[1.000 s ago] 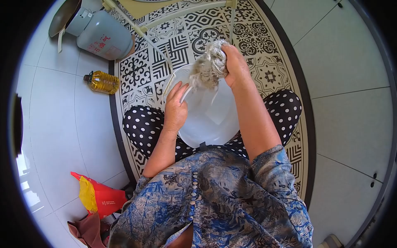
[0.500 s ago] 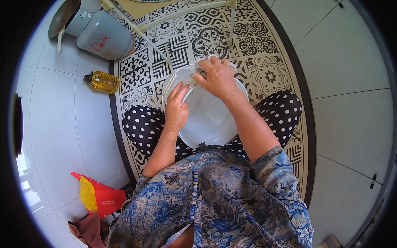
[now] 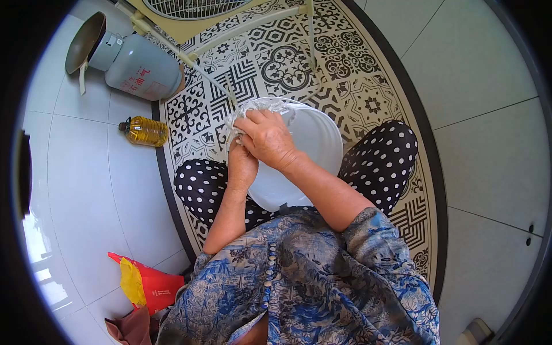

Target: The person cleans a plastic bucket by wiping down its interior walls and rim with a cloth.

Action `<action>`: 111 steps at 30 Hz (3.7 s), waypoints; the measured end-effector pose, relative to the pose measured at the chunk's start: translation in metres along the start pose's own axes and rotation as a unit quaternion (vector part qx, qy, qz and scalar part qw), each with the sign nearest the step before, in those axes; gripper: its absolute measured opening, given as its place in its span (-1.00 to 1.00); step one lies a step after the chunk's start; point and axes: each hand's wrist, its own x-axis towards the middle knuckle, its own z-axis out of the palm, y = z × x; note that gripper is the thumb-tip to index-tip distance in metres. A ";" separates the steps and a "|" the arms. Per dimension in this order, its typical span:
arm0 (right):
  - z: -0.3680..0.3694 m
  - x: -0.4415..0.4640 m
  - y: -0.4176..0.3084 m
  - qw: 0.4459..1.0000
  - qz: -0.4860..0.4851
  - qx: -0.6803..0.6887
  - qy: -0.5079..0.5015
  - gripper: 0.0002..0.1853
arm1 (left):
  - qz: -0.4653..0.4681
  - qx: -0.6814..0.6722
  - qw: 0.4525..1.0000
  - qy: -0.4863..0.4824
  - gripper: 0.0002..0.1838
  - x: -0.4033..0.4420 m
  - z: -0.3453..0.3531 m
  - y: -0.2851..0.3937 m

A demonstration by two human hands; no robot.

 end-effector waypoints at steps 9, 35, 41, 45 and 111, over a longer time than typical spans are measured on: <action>-0.013 -0.022 0.075 0.979 0.165 -0.061 0.101 -0.70 | 0.122 0.080 0.987 0.063 -0.42 -0.006 0.009 0.009; -0.008 -0.025 0.082 0.974 0.188 -0.013 0.123 -0.65 | 0.089 0.047 0.995 0.022 -0.40 -0.010 0.004 0.005; -0.036 -0.066 0.130 0.883 0.452 0.034 0.117 -0.61 | 0.059 -0.008 0.998 0.023 -0.39 -0.009 0.003 0.004; -0.036 -0.085 0.142 0.852 0.506 0.010 0.138 -0.58 | 0.075 0.020 0.997 0.014 -0.40 -0.013 0.011 0.014; -0.015 0.016 0.067 0.984 0.138 0.115 0.008 -0.84 | -0.033 -0.003 0.999 -0.034 -0.42 0.022 -0.008 0.017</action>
